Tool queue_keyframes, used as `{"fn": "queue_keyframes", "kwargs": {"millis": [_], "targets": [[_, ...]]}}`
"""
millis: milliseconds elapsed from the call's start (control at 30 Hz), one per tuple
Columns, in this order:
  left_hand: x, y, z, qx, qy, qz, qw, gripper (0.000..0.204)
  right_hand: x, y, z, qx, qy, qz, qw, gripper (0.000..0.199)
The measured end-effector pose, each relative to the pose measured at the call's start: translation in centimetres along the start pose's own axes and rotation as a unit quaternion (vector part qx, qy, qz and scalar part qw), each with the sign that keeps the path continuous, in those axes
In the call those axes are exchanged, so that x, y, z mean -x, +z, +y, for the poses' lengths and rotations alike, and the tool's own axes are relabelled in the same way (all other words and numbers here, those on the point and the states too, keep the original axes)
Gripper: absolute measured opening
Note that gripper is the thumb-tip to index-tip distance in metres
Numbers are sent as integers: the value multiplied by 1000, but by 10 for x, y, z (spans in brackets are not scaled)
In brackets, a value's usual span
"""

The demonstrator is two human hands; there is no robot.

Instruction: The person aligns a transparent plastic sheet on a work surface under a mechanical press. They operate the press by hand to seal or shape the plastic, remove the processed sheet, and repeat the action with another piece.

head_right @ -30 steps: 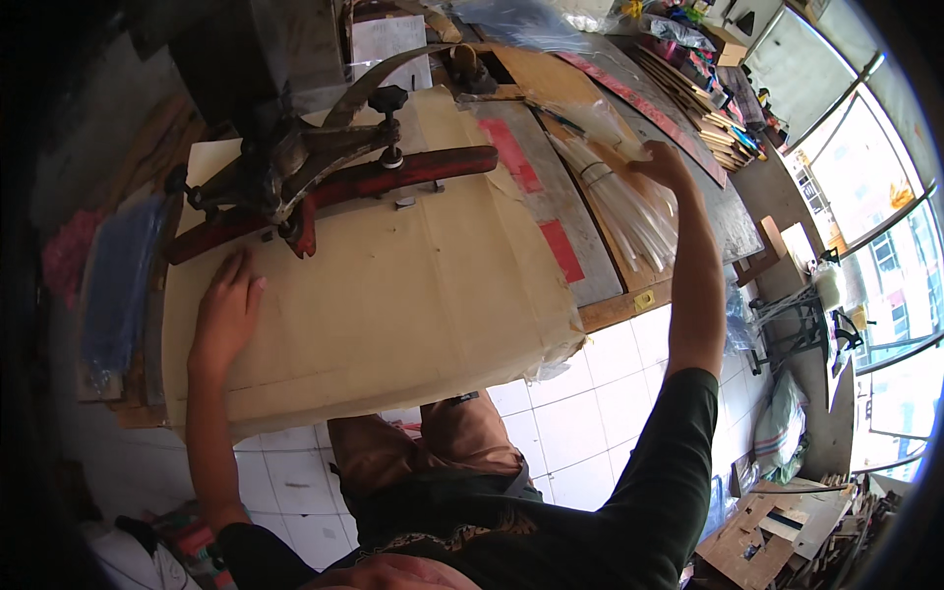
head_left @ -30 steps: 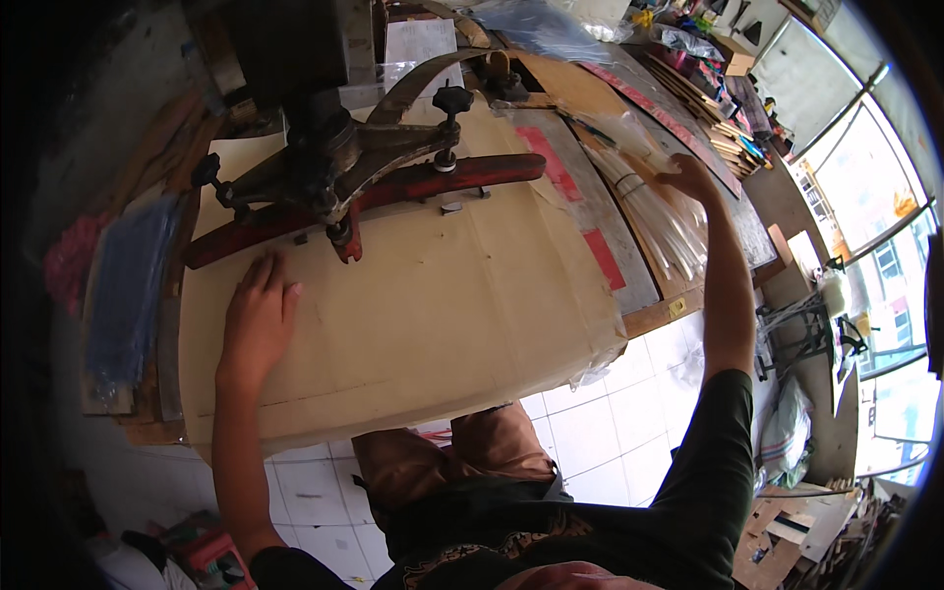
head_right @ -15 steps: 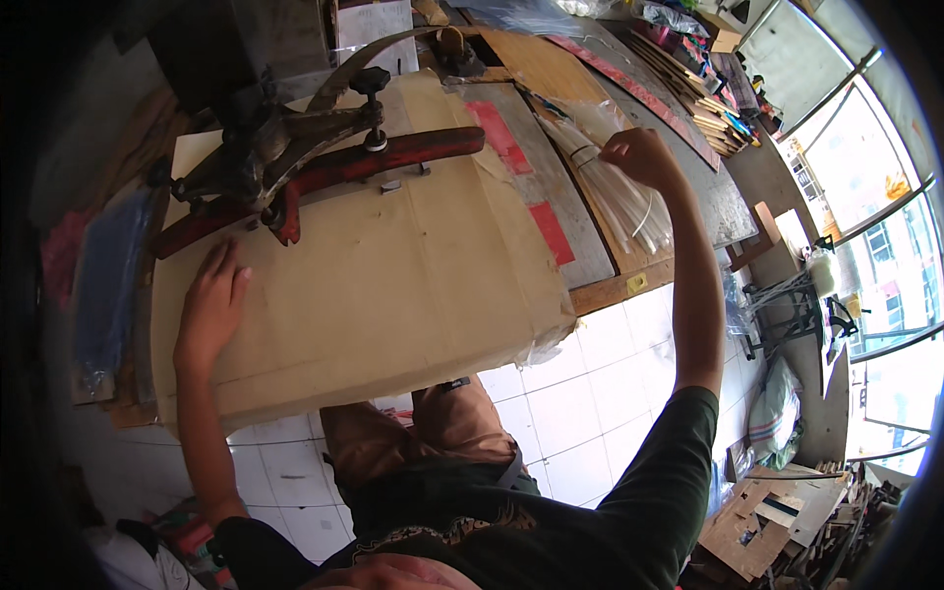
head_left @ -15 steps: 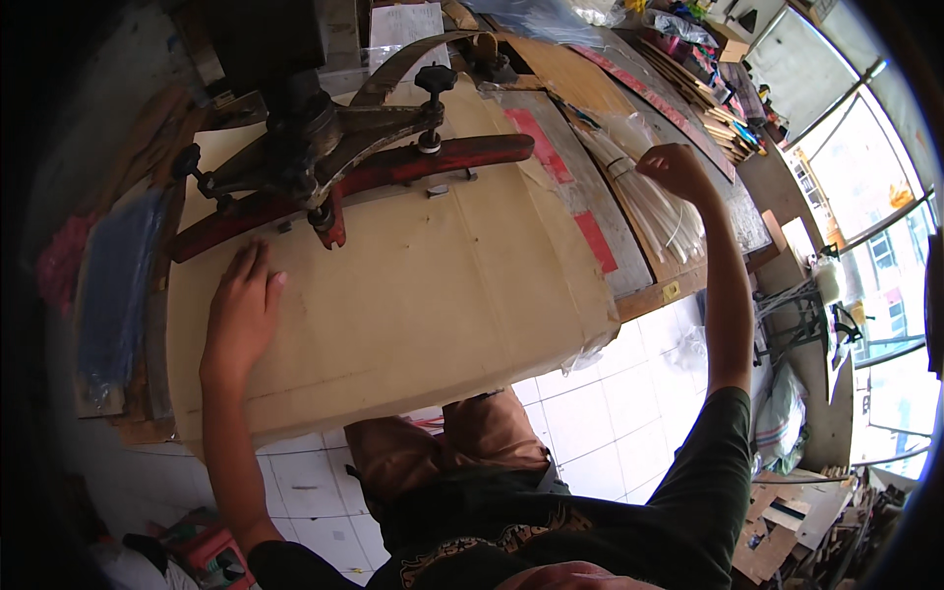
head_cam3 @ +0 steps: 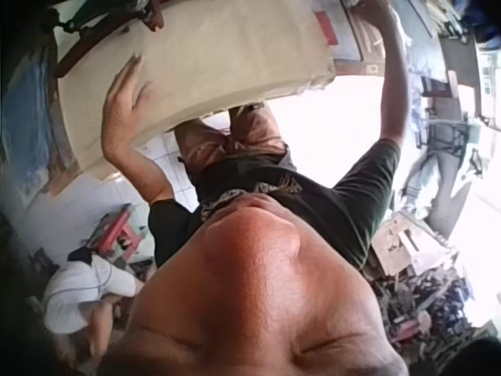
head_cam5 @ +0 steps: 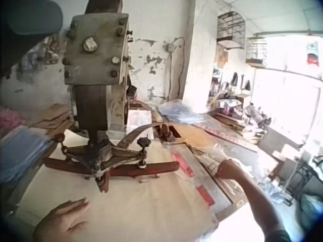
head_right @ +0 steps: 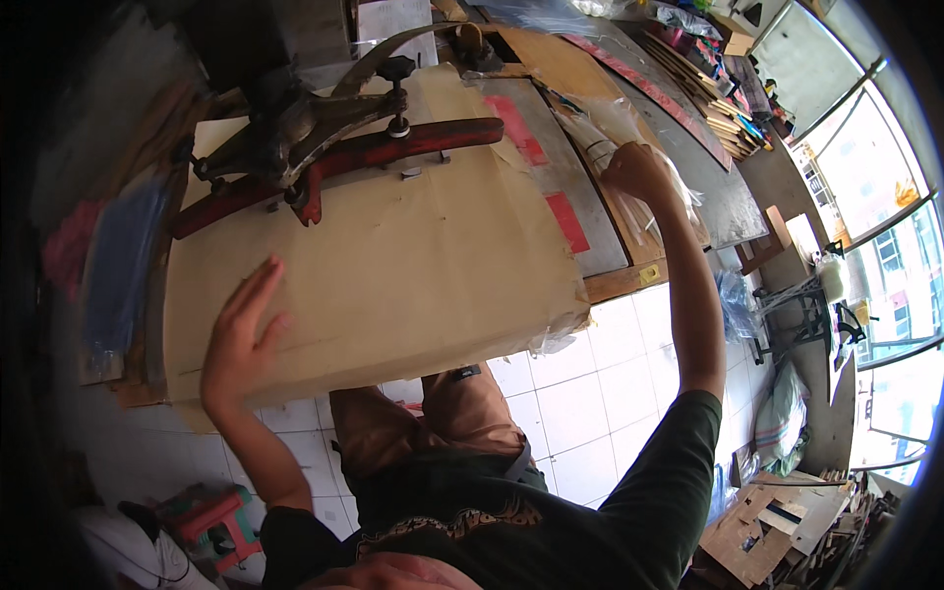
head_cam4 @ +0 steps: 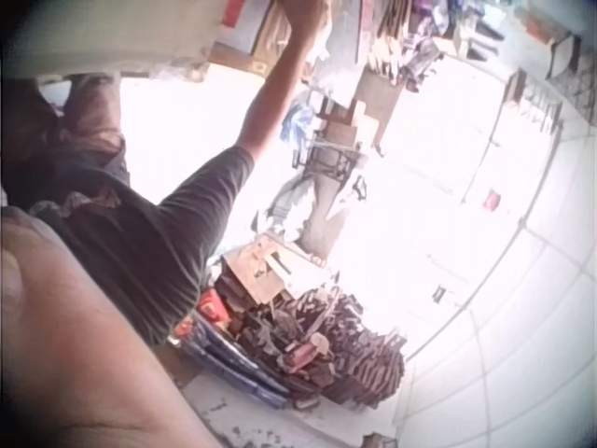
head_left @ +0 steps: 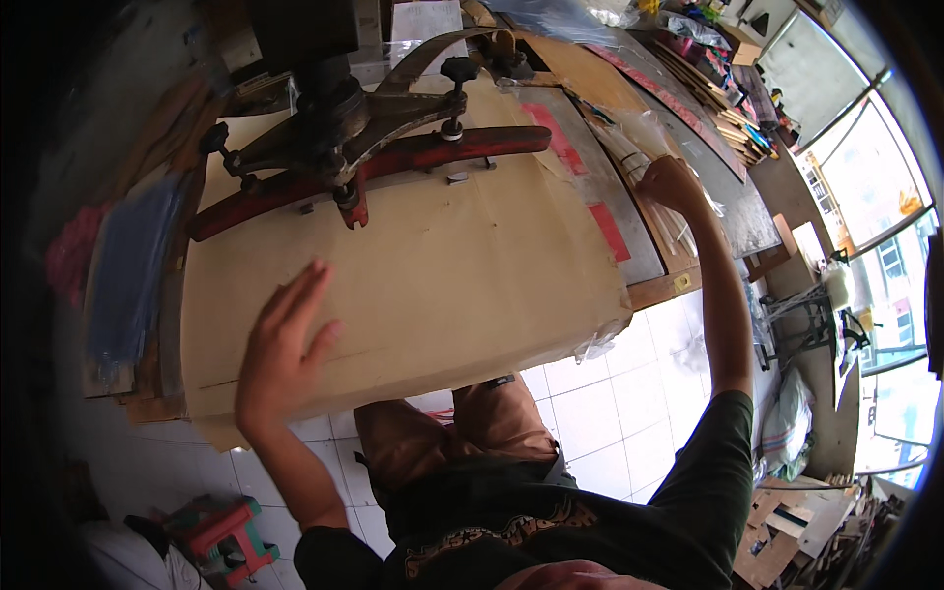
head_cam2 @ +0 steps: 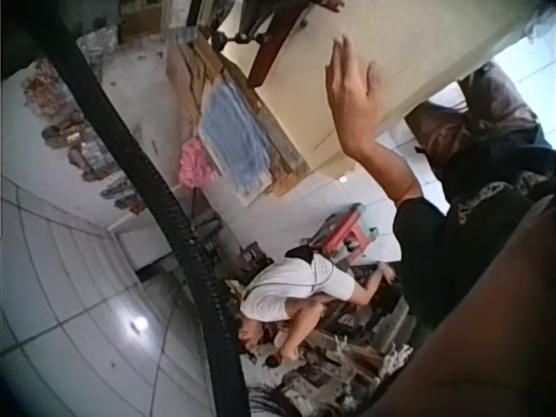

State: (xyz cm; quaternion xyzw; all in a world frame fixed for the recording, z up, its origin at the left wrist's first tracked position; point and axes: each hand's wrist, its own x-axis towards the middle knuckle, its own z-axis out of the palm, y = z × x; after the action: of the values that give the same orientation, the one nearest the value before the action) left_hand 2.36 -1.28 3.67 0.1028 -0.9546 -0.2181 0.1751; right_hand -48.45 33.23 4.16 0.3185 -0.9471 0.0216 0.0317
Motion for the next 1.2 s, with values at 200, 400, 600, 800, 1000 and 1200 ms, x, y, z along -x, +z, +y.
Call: {"fn": "queue_keyframes", "kwargs": {"millis": [200,400,600,800,1000,1200], "targets": [[21,62,49,146,93,102,980,34,-1,-5,-4,-24,6,-22,999,24],[19,87,56,-30,108,145,983,31,-22,11,48,-21,80,215,973,23],[15,90,59,-97,126,122,980,30,-64,11,88,-105,27,180,978,29],[16,94,60,-99,98,148,979,31,-144,48,104,-149,-44,195,969,27],[14,99,62,-73,91,175,978,29,-210,33,163,124,-81,69,987,31],[15,95,61,-91,86,169,978,29,-194,21,118,-321,-30,214,922,38]]}}
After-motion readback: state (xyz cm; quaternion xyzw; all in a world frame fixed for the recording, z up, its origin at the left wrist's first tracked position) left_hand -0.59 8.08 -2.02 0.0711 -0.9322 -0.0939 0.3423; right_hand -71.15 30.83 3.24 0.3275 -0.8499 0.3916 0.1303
